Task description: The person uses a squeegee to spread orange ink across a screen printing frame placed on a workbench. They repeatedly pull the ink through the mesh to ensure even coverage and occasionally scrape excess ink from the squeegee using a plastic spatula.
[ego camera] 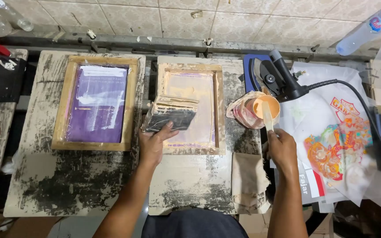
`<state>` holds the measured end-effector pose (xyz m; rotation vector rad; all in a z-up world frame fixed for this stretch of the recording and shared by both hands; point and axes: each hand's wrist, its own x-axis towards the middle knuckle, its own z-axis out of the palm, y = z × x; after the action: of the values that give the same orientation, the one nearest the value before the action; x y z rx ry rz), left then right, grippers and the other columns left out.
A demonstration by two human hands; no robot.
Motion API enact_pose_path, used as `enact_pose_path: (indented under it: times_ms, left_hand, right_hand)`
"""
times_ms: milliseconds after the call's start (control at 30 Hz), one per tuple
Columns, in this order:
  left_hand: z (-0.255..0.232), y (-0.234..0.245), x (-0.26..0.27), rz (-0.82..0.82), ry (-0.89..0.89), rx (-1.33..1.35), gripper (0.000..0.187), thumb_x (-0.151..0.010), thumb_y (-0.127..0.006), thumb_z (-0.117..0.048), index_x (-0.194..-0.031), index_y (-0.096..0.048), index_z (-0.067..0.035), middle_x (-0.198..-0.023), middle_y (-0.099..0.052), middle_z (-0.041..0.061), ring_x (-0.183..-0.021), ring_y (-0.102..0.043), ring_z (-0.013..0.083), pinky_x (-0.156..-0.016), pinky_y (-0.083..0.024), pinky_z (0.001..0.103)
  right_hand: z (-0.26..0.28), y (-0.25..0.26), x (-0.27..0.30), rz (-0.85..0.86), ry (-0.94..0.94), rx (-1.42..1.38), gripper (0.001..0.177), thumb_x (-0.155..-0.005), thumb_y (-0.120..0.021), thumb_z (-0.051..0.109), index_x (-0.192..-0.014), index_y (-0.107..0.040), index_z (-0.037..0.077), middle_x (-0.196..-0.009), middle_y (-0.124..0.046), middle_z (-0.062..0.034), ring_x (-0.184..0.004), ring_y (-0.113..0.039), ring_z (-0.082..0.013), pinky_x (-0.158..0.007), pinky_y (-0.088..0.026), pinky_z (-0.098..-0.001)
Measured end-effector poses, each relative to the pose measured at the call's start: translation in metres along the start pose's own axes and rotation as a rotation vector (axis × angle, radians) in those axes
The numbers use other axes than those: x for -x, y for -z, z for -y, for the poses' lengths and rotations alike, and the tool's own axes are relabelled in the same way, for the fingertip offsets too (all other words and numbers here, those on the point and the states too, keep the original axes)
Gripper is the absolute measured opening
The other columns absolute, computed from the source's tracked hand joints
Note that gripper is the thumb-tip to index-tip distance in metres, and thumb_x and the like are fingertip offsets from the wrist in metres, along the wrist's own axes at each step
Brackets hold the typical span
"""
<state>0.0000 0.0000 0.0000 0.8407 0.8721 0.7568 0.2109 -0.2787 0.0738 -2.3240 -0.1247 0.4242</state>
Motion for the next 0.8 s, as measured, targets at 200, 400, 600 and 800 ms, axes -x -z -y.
enact_pose_path:
  times_ms: [200,400,600,800]
  left_hand:
    - [-0.080,-0.059,0.052,-0.023,0.113,-0.177,0.057,-0.080,-0.086,-0.012,-0.127,-0.054,0.000,-0.105,-0.067,0.018,-0.074,-0.074,0.0347,-0.056,-0.066,0.051]
    - [-0.062,-0.062,0.055,-0.006,0.188,-0.399,0.065,-0.087,-0.079,-0.037,-0.126,-0.052,0.008,-0.110,-0.063,0.027,-0.060,-0.074,0.0333,-0.053,-0.067,0.037]
    - [-0.049,-0.074,0.042,0.088,0.043,-0.752,0.069,-0.085,-0.070,-0.064,-0.114,-0.063,-0.002,-0.110,-0.071,0.027,-0.105,-0.068,0.0489,-0.087,-0.057,0.060]
    - [-0.041,-0.081,0.024,0.225,-0.131,-0.814,0.060,-0.087,-0.070,-0.063,-0.108,-0.066,-0.007,-0.114,-0.074,0.021,-0.117,-0.065,0.0433,-0.098,-0.052,0.053]
  right_hand:
    - [0.054,0.022,0.006,-0.034,0.024,0.554,0.075,-0.108,-0.040,0.054,-0.155,-0.049,-0.003,-0.098,-0.075,-0.0322,-0.106,-0.069,-0.0539,-0.093,-0.048,-0.0633]
    - [0.139,-0.036,0.100,0.429,0.433,0.308,0.092,-0.072,-0.086,0.020,-0.154,-0.047,0.003,-0.114,-0.068,-0.0299,-0.105,-0.065,-0.0492,-0.088,-0.056,-0.0567]
    - [0.107,-0.132,0.082,0.227,0.585,0.493,0.080,-0.075,-0.075,0.012,-0.148,-0.046,0.001,-0.098,-0.052,-0.0182,-0.085,-0.065,-0.0469,-0.067,-0.057,-0.0562]
    - [0.103,-0.153,0.035,0.236,0.547,0.418,0.067,-0.074,-0.068,0.009,-0.137,-0.053,-0.005,-0.107,-0.054,-0.0211,-0.083,-0.067,-0.0567,-0.074,-0.057,-0.0640]
